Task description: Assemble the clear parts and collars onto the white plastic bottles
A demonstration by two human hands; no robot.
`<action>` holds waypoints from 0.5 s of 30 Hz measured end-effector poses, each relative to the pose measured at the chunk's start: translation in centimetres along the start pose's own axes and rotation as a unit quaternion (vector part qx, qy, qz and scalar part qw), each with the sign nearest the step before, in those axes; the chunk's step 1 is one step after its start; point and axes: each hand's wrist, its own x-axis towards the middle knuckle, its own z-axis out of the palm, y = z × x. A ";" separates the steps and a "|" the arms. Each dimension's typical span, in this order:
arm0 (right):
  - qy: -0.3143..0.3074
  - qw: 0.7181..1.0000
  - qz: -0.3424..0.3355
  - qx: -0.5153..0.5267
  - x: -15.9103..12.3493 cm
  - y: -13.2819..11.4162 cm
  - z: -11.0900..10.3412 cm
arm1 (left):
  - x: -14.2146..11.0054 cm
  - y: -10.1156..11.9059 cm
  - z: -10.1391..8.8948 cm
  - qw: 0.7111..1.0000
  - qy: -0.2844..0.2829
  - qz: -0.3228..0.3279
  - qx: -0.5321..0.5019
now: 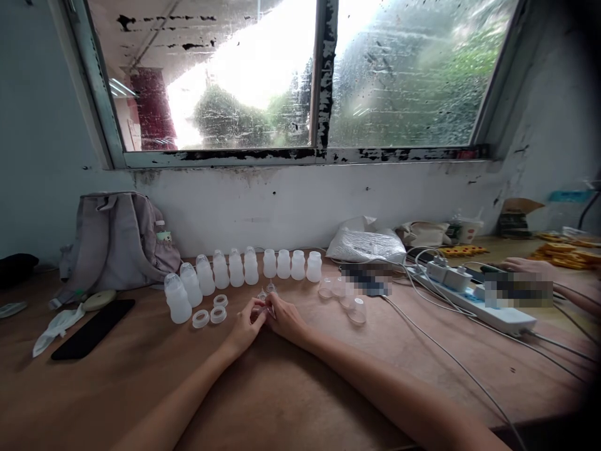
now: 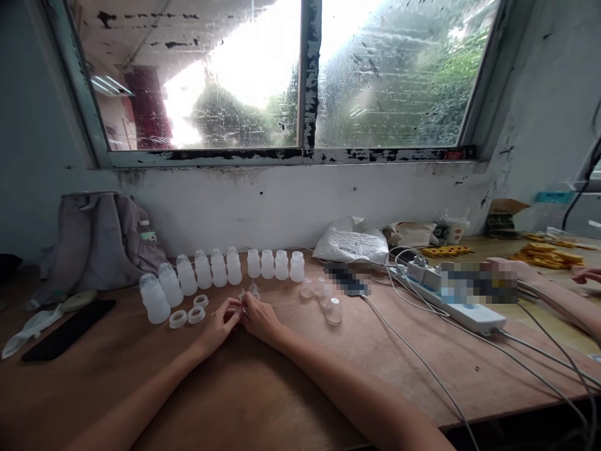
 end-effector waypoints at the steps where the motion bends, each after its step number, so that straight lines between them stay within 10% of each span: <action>1: 0.003 1.000 0.008 -0.004 0.0 0.1 0.0 | 0.0 0.2 0.0 1.000 -0.002 0.001 -0.006; 15: 0.018 1.000 0.015 -0.017 0.0 -0.3 0.4 | -0.5 0.5 0.4 0.998 0.038 -0.001 -0.054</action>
